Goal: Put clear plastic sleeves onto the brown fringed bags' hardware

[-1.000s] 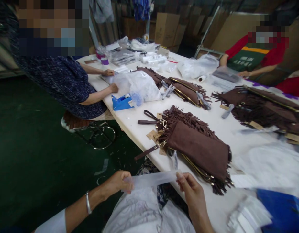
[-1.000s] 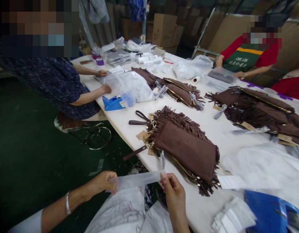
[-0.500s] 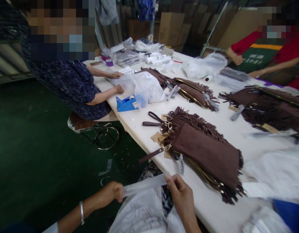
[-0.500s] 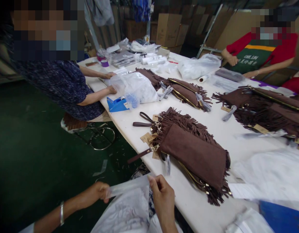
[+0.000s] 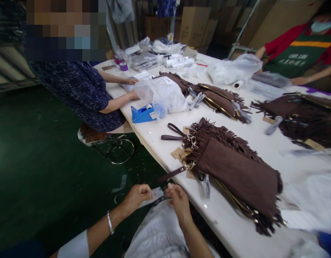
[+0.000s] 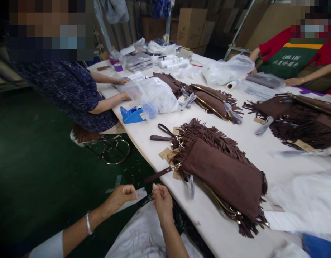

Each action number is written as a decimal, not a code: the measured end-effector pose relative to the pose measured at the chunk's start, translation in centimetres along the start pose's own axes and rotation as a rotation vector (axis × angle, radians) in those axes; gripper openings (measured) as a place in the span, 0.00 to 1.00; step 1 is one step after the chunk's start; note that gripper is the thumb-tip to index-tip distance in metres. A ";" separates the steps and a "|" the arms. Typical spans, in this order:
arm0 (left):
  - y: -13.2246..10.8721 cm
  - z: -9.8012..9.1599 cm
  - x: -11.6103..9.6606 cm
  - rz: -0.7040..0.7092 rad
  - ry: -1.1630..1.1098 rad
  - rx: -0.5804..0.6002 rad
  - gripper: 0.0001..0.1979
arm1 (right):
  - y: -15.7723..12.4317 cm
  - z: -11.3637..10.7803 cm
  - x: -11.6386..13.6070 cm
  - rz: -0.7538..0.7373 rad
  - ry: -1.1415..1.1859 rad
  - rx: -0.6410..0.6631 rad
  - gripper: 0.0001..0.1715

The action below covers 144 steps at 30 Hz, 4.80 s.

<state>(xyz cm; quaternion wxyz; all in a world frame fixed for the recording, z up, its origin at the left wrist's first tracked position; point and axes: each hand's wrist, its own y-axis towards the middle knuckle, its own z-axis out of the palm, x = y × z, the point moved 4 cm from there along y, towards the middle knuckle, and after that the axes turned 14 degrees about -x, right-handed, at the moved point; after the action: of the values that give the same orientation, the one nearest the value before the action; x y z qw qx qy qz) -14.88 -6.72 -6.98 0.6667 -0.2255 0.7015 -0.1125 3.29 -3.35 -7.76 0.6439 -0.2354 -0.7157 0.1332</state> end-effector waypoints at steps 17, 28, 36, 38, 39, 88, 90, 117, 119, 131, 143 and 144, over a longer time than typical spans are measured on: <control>-0.6 -3.2 0.2 0.122 0.232 -0.142 0.12 | 0.5 2.6 1.1 0.199 0.374 0.074 0.21; -0.9 -2.6 -0.6 0.409 0.387 -0.226 0.11 | 0.3 2.6 1.0 0.223 0.351 0.062 0.24; -1.5 -2.3 -0.7 0.632 0.605 -0.347 0.12 | 0.1 2.0 1.9 0.099 0.239 0.056 0.21; -1.6 -1.7 -0.9 0.557 0.554 -0.332 0.12 | 0.1 1.9 1.9 0.066 0.213 0.053 0.20; -1.6 -1.4 -0.9 0.499 0.509 -0.323 0.11 | 0.2 1.8 1.8 0.063 0.203 0.057 0.19; 5.1 10.9 -8.3 0.404 0.301 -0.172 0.16 | 3.7 -5.6 6.2 -0.314 -0.100 -0.220 0.18; 5.4 11.5 -8.6 0.374 0.281 -0.146 0.17 | 3.3 -5.8 6.7 -0.414 -0.148 -0.200 0.17; 7.3 13.5 -10.2 0.420 0.358 -0.147 0.18 | 4.6 -6.9 9.0 -0.527 -0.519 -0.251 0.23; 7.5 13.4 -10.1 0.376 0.288 -0.124 0.17 | 4.1 -6.9 8.4 -0.455 -0.390 -0.287 0.20; 8.2 13.9 -9.1 -0.005 -0.092 -0.050 0.16 | 4.0 -4.4 3.9 0.109 0.156 -0.197 0.26; 9.8 15.9 -10.5 -0.094 -0.059 0.157 0.17 | 4.0 -3.7 2.8 0.136 0.323 -0.101 0.21; 10.0 16.1 -10.5 -0.107 -0.046 0.158 0.17 | 3.8 -3.6 2.8 0.158 0.360 -0.098 0.21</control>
<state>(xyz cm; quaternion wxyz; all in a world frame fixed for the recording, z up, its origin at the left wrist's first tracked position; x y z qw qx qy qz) -0.58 9.20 -3.70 0.6915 -0.2118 0.6617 -0.1976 7.34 0.93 -6.71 0.7369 -0.3420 -0.5738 0.1038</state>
